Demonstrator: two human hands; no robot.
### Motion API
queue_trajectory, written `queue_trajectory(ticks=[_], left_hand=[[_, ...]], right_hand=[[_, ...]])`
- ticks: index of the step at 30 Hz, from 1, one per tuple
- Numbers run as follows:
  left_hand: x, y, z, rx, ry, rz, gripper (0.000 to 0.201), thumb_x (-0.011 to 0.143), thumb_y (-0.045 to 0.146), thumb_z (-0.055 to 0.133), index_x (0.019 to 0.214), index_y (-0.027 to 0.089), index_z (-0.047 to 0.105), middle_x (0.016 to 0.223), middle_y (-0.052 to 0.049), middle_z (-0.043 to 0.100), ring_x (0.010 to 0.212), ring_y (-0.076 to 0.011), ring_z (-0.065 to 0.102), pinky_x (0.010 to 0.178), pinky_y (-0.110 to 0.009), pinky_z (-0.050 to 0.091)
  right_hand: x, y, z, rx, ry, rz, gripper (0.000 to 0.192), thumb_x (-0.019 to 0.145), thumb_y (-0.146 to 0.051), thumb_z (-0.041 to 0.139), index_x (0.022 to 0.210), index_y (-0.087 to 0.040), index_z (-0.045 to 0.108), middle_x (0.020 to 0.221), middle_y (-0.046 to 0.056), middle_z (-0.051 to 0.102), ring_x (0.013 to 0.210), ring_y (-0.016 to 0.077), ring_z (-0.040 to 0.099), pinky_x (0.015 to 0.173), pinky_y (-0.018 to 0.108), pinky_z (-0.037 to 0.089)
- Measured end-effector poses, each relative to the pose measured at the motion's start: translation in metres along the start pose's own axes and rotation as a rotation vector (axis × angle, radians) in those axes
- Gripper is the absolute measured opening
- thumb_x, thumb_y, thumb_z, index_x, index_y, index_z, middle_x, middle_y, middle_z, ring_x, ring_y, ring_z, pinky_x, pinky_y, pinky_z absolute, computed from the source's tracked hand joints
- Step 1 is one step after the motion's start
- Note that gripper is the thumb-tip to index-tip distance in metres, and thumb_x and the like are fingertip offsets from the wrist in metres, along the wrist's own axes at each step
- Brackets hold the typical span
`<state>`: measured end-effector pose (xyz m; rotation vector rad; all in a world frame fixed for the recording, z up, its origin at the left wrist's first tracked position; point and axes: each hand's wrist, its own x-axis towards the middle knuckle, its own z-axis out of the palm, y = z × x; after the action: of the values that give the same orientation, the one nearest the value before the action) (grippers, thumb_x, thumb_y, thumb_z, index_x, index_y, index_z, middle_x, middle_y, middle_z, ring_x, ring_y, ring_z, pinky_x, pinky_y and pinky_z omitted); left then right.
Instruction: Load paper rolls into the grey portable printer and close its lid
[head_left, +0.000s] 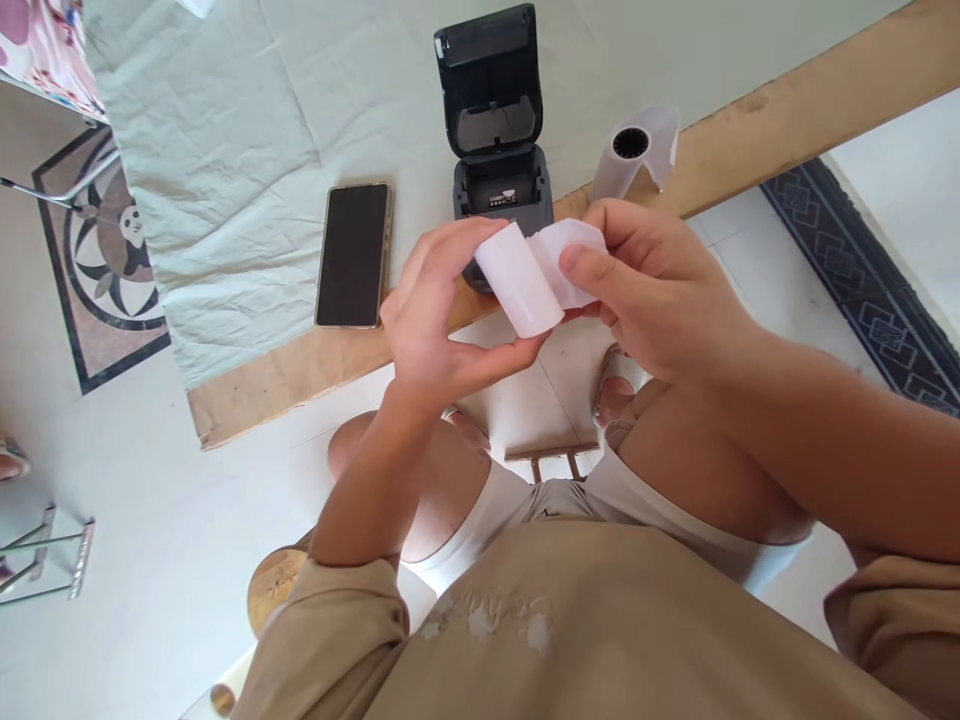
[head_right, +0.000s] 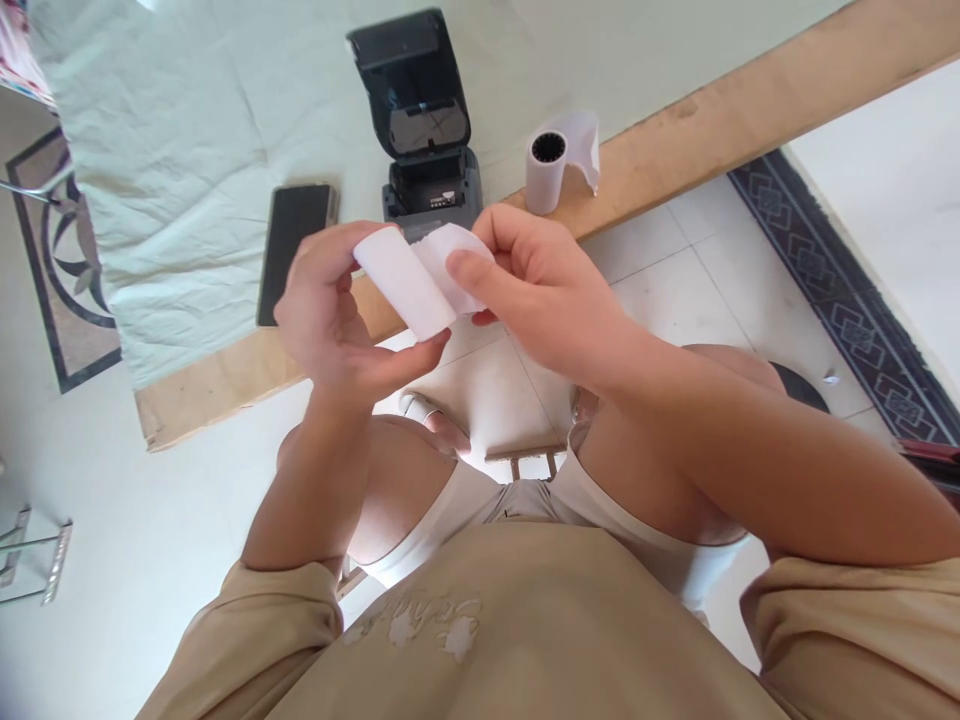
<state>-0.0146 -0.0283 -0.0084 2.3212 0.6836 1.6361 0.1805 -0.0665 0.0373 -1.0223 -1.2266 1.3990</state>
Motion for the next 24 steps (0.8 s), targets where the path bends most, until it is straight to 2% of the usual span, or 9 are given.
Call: queue_trajectory(ticks=[3,6,8,11,13,15,19,22,24], left_hand=[[0.000,0.006,-0.008,0.033,-0.086,0.009,0.047,0.097,0.042,0.065,0.142,0.035,0.055,0.126,-0.006,0.071,0.115,-0.0273,0.067,0.099,-0.050,0.057],[0.002,0.013,-0.016,0.114,-0.233,-0.062,0.039,0.093,0.030,0.076,0.128,0.024,0.062,0.122,-0.007,0.073,0.113,-0.0207,0.069,0.097,-0.040,0.058],[0.001,0.009,-0.014,0.108,-0.301,-0.044,0.040,0.090,0.028,0.081,0.125,0.020,0.062,0.121,-0.008,0.073,0.112,-0.0197,0.069,0.095,-0.036,0.058],[-0.006,-0.007,-0.002,0.032,-0.255,0.034,0.049,0.087,0.039,0.083,0.126,0.022,0.060,0.118,-0.007,0.072,0.106,-0.0201,0.068,0.084,-0.034,0.057],[-0.010,-0.014,0.006,-0.082,-0.063,0.182,0.043,0.089,0.050,0.078,0.120,0.025,0.061,0.105,-0.004,0.071,0.092,-0.0189,0.066,0.068,-0.033,0.052],[-0.012,-0.008,0.008,-0.089,-0.203,0.055,0.037,0.096,0.048,0.071,0.123,0.028,0.058,0.114,-0.005,0.069,0.104,-0.0218,0.067,0.077,-0.035,0.054],[-0.010,0.027,-0.006,-0.177,-0.218,-0.175,0.040,0.096,0.054,0.069,0.126,0.029,0.057,0.117,-0.009,0.065,0.122,-0.0315,0.066,0.088,-0.045,0.060],[-0.008,0.047,-0.020,-0.221,-0.207,-0.221,0.034,0.097,0.047,0.066,0.125,0.030,0.059,0.114,-0.009,0.065,0.125,-0.0336,0.066,0.091,-0.048,0.062],[-0.007,0.053,-0.025,-0.238,-0.208,-0.199,0.030,0.096,0.043,0.065,0.124,0.031,0.061,0.112,-0.009,0.066,0.123,-0.0338,0.067,0.090,-0.048,0.062]], right_hand=[[-0.002,0.007,-0.003,-0.039,0.024,-0.027,0.035,0.097,-0.035,0.074,0.078,-0.018,0.050,0.066,-0.006,0.050,0.061,0.0039,0.048,0.056,0.018,0.042],[-0.003,0.013,-0.003,-0.103,0.047,0.003,0.027,0.100,-0.024,0.067,0.079,-0.018,0.051,0.069,-0.005,0.054,0.063,0.0042,0.049,0.059,0.019,0.045],[-0.003,0.015,-0.001,-0.141,0.043,0.043,0.025,0.100,-0.022,0.065,0.080,-0.017,0.052,0.074,-0.004,0.058,0.066,0.0044,0.051,0.062,0.020,0.049],[-0.004,0.015,0.004,-0.200,0.025,0.069,0.025,0.100,-0.021,0.066,0.080,-0.017,0.052,0.075,-0.005,0.057,0.068,0.0042,0.052,0.065,0.021,0.049],[-0.006,0.011,0.008,-0.257,0.043,0.052,0.026,0.096,-0.017,0.070,0.078,-0.017,0.052,0.070,-0.006,0.054,0.066,0.0030,0.048,0.062,0.022,0.042],[-0.011,0.005,0.012,-0.311,0.090,0.030,0.028,0.090,-0.012,0.074,0.075,-0.017,0.052,0.067,-0.008,0.052,0.064,0.0017,0.044,0.060,0.023,0.037],[-0.035,-0.005,0.021,-0.326,0.183,-0.030,0.027,0.087,-0.009,0.076,0.072,-0.015,0.053,0.065,-0.009,0.053,0.060,-0.0011,0.045,0.057,0.020,0.035],[-0.061,-0.007,0.023,-0.270,0.231,-0.120,0.031,0.087,-0.022,0.083,0.074,-0.017,0.055,0.060,-0.009,0.054,0.053,-0.0007,0.045,0.050,0.020,0.033],[-0.077,-0.005,0.019,-0.216,0.254,-0.149,0.034,0.086,-0.035,0.086,0.077,-0.019,0.057,0.061,-0.008,0.059,0.052,0.0023,0.051,0.049,0.021,0.038]])
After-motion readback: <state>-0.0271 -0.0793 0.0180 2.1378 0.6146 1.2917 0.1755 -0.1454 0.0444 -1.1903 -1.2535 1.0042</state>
